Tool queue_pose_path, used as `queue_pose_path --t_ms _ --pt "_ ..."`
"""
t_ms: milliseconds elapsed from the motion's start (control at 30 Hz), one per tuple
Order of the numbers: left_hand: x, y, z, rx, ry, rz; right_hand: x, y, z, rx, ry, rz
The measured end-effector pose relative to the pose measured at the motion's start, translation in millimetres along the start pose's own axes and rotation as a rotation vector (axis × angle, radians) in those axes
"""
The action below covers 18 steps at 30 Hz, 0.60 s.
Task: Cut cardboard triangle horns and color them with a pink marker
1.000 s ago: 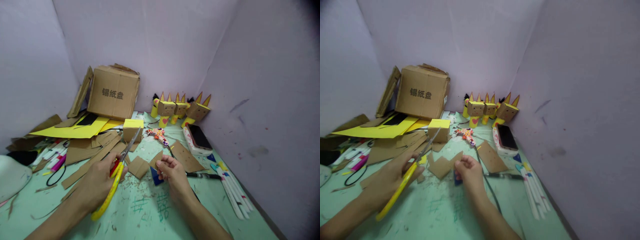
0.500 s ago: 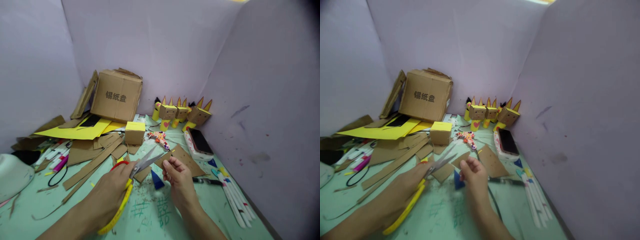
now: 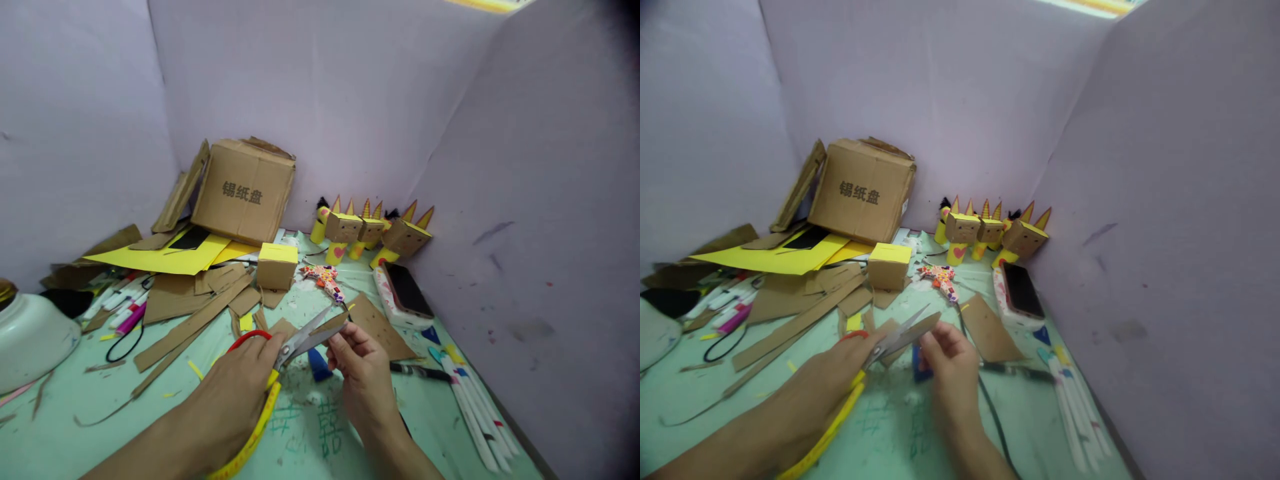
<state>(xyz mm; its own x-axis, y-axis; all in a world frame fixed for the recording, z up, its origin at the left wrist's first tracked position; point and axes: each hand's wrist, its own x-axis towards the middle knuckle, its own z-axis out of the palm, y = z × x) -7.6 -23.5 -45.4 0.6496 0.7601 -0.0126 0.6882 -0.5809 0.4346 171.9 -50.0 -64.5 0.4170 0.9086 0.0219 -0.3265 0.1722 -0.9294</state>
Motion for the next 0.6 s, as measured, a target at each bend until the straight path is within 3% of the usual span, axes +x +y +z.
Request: queue_pose_path --t_ms 600 --pt "0.9 3.9 -2.6 0.007 -0.042 -0.019 0.8 3.2 -0.8 0.008 -0.014 0.034"
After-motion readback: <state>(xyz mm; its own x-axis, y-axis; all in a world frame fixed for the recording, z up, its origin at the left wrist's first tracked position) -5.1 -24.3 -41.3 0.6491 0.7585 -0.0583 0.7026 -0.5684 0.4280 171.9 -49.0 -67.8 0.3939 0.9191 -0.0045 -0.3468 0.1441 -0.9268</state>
